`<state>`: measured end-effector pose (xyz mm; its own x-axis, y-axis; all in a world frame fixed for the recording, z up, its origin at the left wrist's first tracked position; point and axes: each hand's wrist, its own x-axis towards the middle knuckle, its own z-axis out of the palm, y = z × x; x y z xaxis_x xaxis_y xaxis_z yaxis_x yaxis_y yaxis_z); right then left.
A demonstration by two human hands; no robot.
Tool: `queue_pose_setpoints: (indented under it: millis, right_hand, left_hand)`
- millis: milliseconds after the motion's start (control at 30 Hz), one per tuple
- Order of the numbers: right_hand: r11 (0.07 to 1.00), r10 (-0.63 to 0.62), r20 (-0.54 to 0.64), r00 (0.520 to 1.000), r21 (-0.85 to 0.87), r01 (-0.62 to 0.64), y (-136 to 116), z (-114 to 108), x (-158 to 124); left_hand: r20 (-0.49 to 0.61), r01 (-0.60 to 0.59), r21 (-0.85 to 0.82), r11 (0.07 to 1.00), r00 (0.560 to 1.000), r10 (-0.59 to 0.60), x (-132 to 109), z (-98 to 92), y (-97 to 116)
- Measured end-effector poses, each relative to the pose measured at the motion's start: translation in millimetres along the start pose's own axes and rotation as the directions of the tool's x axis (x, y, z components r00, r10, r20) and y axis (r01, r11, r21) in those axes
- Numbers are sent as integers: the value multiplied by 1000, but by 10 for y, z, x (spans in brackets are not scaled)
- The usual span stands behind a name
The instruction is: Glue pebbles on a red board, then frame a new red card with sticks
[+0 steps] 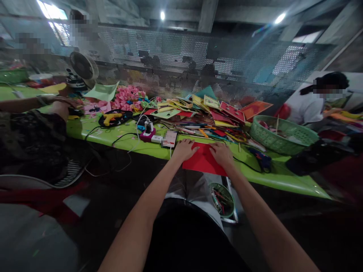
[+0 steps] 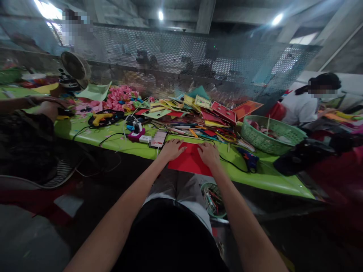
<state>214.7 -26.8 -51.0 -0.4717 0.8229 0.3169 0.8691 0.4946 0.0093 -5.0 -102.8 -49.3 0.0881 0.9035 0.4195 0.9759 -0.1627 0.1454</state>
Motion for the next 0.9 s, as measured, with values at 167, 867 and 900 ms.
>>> queue_pose_setpoints:
  millis: [167,867,900]
  right_hand:
    - [1000,17,2,1000,0,-17,8,11,15]
    - [1000,-19,-28,999,7,19,18,33,7]
    - [1000,-19,-28,999,6,19,18,33,6]
  left_hand:
    - [-2,8,3,1000,1000,-8,-1,-10,3]
    - [81,50,7,999,995,-51,-2,-34,9]
    - [76,49,7,999,996,-49,-2,-33,7]
